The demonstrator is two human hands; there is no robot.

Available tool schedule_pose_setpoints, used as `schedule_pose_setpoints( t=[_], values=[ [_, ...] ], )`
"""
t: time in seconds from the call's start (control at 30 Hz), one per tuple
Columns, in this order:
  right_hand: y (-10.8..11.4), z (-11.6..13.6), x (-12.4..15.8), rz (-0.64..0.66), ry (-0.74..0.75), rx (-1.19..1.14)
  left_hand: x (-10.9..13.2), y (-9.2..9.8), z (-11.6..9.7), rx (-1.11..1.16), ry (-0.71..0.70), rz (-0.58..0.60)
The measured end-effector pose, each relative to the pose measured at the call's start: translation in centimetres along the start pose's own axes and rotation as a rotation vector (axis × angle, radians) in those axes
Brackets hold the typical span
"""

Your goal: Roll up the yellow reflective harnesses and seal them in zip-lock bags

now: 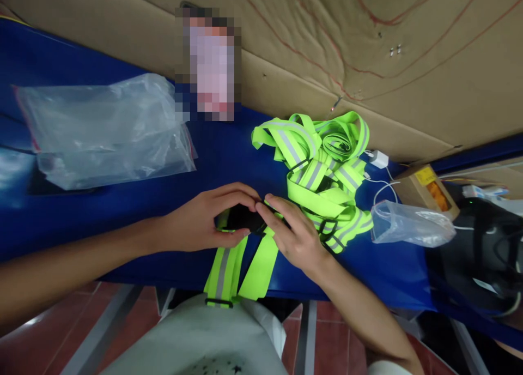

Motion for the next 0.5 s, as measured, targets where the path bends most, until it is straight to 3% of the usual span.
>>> schedule_pose_setpoints(
  t=[0.2,0.3,0.37,0.5],
  values=[
    [0.0,-0.8,-0.4,-0.042,0.006,0.156,-0.2,-0.4,1.4,-0.098,0.086,0.1],
    [1.0,-1.7,-0.6,-0.109,-0.061,0.085,-0.4,0.0,1.8,-0.102,0.139,0.176],
    [2.1,-2.6,-0.6,-0.172,-0.15,-0.007,-0.5,0.9,1.4,-0.099,0.14,0.179],
    [4.7,-5.5,0.7,-0.355,-0.457,-0.2,-0.5,3.8,0.4,0.036,0.16,0.055]
  ],
)
Point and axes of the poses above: each hand's wrist, its own x-axis away from the middle knuckle, its own y-axis out of the back of the hand, z = x × y, the point moved 10 cm from there along -x, towards the middle knuckle, and after that the axes turned 2 degrees about z, right-handed, at the moved point
